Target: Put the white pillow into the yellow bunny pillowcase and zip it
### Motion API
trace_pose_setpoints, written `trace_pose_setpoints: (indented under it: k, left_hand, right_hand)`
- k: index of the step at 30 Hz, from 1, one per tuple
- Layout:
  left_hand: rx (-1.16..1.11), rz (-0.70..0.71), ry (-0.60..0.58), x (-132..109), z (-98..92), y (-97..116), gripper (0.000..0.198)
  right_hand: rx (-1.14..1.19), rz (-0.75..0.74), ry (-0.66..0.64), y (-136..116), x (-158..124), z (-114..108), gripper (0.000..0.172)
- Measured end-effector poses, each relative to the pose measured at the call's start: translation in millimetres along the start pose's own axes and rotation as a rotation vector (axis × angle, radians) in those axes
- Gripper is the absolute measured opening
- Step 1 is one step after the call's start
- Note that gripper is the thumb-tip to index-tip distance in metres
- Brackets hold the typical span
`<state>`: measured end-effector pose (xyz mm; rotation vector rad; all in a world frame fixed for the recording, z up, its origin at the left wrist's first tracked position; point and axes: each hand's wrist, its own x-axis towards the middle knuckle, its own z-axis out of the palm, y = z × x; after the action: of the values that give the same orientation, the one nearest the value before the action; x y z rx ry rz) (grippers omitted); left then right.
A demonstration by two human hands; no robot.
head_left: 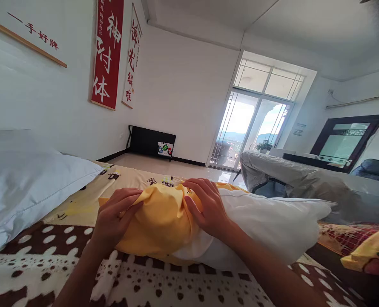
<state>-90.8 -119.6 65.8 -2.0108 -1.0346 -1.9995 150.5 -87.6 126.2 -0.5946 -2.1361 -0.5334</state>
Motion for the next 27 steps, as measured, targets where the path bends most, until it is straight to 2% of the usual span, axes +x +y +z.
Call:
trace_pose_setpoints:
  k: [3, 6, 8, 11, 14, 17, 20, 21, 23, 25, 26, 27]
  left_hand:
    - [0.043, 0.152, -0.041, -3.1, -3.6, 10.6, 0.017]
    - [0.051, 0.221, -0.068, -5.6, -4.7, 21.7, 0.023]
    - [0.042, 0.242, -0.104, -6.3, -4.6, 26.7, 0.024]
    - [0.073, 0.222, -0.147, -5.8, -6.4, 30.3, 0.024]
    - [0.091, 0.143, -0.231, -4.3, -14.8, 29.8, 0.030]
    - [0.058, 0.005, -0.283, -3.3, -30.6, 21.2, 0.047]
    - [0.041, -0.082, -0.291, -1.7, -47.8, 4.0, 0.056]
    - [0.058, -0.106, -0.306, -0.7, -52.4, -2.2, 0.060]
    - [0.105, -0.154, -0.364, 1.7, -58.3, -12.8, 0.061]
    - [0.128, -0.206, -0.409, 3.6, -59.6, -18.7, 0.035]
    - [0.112, -0.229, -0.372, 4.1, -58.9, -19.3, 0.021]
    - [0.069, -0.255, -0.285, 4.1, -57.6, -18.1, 0.018]
  right_hand:
    - [0.188, -0.080, -0.249, -16.5, 27.9, 8.3, 0.033]
    - [0.319, -0.143, -0.505, -21.4, 43.0, 15.5, 0.038]
    - [0.371, -0.150, -0.593, -19.8, 44.0, 20.4, 0.033]
    - [0.336, -0.119, -0.551, -13.7, 37.0, 24.8, 0.018]
    - [0.219, -0.119, -0.428, -5.0, 30.8, 21.2, 0.021]
    - [0.093, -0.149, -0.261, 6.5, 30.6, 10.1, 0.021]
    - [-0.033, -0.043, -0.056, 19.1, 31.6, -0.8, 0.018]
    - [-0.055, -0.015, -0.051, 22.9, 31.3, -3.2, 0.017]
    - [-0.058, -0.029, -0.174, 29.6, 30.0, -6.9, 0.017]
    - [-0.032, -0.079, -0.315, 35.6, 29.0, -10.8, 0.018]
    - [-0.022, -0.076, -0.327, 38.6, 28.9, -13.2, 0.018]
    - [-0.016, -0.047, -0.297, 41.6, 28.9, -15.7, 0.018]
